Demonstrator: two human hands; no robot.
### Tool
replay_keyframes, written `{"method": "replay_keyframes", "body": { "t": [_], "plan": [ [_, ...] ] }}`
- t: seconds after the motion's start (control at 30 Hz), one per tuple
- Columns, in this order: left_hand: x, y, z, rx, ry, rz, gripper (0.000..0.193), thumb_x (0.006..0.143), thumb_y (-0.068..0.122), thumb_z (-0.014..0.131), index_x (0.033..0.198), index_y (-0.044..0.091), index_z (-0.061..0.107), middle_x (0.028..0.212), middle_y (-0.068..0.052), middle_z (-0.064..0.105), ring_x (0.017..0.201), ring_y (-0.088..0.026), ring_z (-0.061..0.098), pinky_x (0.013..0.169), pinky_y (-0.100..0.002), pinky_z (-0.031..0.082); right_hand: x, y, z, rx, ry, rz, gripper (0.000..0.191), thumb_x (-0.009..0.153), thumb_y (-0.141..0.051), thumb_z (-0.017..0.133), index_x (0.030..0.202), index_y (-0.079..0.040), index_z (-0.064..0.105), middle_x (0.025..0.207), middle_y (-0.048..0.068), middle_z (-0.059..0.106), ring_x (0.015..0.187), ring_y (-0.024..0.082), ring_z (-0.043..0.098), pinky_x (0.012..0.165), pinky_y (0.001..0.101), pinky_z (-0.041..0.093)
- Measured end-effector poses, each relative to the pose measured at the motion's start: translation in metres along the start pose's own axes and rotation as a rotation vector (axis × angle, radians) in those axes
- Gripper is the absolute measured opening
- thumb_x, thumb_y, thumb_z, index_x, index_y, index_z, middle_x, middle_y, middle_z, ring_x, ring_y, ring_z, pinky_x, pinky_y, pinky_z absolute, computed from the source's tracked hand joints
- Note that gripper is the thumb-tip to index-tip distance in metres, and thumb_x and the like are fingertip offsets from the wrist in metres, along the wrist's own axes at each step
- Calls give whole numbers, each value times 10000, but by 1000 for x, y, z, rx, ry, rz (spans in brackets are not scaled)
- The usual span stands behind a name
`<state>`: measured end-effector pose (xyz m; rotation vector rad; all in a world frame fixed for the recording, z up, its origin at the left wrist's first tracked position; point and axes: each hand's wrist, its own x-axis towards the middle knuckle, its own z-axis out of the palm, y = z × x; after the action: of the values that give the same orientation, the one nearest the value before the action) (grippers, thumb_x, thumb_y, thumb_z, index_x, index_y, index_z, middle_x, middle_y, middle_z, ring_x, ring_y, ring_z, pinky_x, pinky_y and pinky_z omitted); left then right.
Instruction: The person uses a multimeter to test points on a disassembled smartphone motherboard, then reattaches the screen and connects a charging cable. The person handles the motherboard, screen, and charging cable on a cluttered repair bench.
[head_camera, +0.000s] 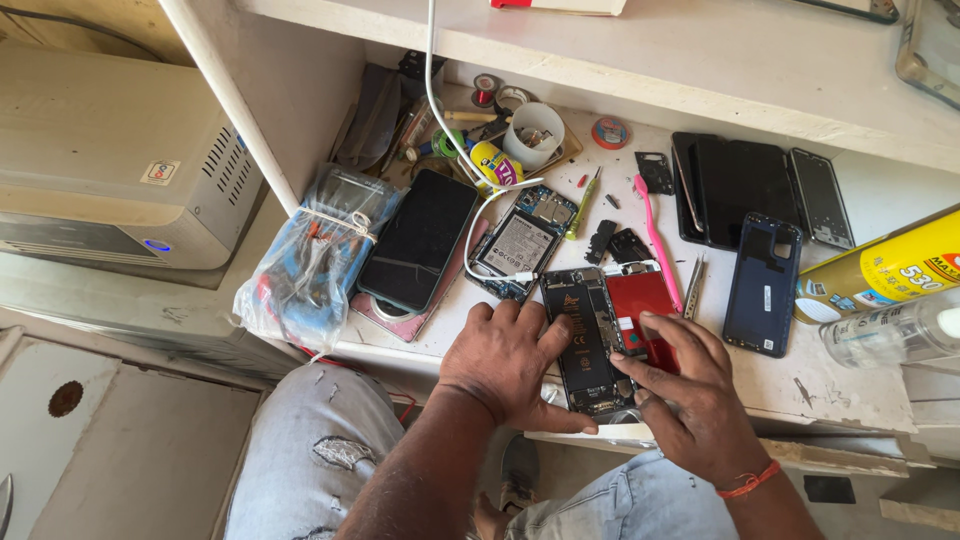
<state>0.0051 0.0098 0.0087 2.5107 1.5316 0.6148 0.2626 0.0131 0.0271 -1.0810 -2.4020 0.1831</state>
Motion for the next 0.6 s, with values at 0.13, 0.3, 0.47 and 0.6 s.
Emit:
{"method": "replay_keyframes", "body": {
  "t": [0.13,0.3,0.47,0.6],
  "plan": [
    [1,1,-1,5,-18,-5,1142,479,945,697,1279,137,600,1083,-131,615,962,-322,622,785,-470,450,-1,5,-2,64,-15,-12,463,732,-53,657,1164,-170,774,1485,183,520,1393,369,447,1179,443,307],
    [2,3,-3,15,-28,-3,1129,489,944,693,1278,142,602,1074,-127,614,968,-321,620,796,-472,448,1,11,-2,162,-32,43,464,740,-31,644,1162,-161,785,1513,188,509,1408,358,439,1182,441,300],
    [4,5,-3,24,-52,-12,1138,492,950,685,1287,140,596,1070,-127,611,982,-322,612,807,-478,444,0,8,-4,211,12,67,499,710,-69,658,1193,-133,768,1505,185,528,1410,349,450,1197,441,291],
    [5,5,-2,31,-72,-19,1138,490,953,680,1286,143,596,1080,-128,610,983,-322,609,807,-473,444,-2,3,-7,148,81,79,565,672,-105,660,1233,-80,732,1477,183,548,1389,338,468,1203,435,290]
  ]
}}
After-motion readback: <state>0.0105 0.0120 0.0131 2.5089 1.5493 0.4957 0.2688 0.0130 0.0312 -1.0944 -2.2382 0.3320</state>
